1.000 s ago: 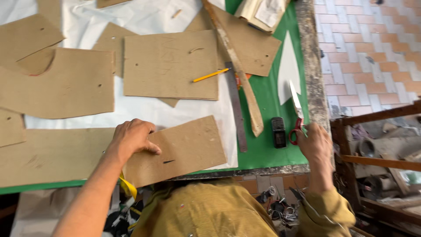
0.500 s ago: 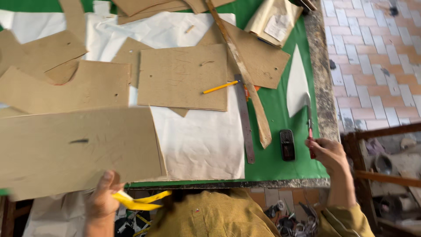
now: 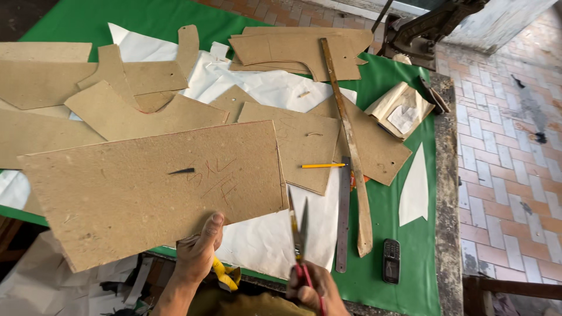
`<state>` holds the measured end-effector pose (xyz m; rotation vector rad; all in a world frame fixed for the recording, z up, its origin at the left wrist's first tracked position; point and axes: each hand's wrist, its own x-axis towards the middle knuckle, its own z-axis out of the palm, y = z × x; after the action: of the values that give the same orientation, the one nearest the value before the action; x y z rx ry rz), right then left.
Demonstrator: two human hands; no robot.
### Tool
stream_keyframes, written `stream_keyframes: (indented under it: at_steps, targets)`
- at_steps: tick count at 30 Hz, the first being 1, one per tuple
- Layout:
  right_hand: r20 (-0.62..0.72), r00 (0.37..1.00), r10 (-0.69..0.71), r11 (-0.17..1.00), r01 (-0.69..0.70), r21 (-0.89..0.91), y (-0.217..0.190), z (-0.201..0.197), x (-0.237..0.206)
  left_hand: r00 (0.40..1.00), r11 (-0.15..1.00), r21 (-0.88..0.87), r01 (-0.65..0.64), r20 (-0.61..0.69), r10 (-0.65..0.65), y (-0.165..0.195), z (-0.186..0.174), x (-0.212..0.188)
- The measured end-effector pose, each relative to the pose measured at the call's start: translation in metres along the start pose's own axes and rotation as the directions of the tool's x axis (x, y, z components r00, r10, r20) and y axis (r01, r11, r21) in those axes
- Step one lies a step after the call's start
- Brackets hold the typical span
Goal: The person arranges cardboard pattern pieces on a work table, aligning their edges and holding them steady. They trace along the edges with a pencil using a straightedge, measure with a tape measure, and cut a piece with scissors.
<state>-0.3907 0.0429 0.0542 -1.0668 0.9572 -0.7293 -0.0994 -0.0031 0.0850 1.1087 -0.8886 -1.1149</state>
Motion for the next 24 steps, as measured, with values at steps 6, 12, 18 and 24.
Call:
stream_keyframes:
  at_steps: [6, 12, 18, 24]
  targets:
    - [-0.059, 0.998, -0.031, 0.907, 0.003, -0.421, -0.076, 0.029, 0.011, 0.998, 0.999, 0.006, 0.049, -0.041, -0.049, -0.009, 0.007, -0.015]
    - [-0.067, 0.994, -0.082, 0.908, 0.047, -0.416, -0.084, 0.038, 0.014, 1.000, 1.000, -0.015, 0.010, -0.014, -0.011, -0.010, 0.008, -0.020]
    - [-0.081, 0.988, -0.131, 0.903, 0.085, -0.421, -0.080, 0.039, 0.015, 0.999, 0.996, 0.083, 0.025, -0.034, -0.022, -0.014, 0.008, -0.024]
    - [-0.082, 0.988, -0.132, 0.901, 0.085, -0.426, -0.080, 0.042, 0.013, 1.000, 0.999, 0.028, 0.015, -0.012, -0.015, -0.019, 0.009, -0.026]
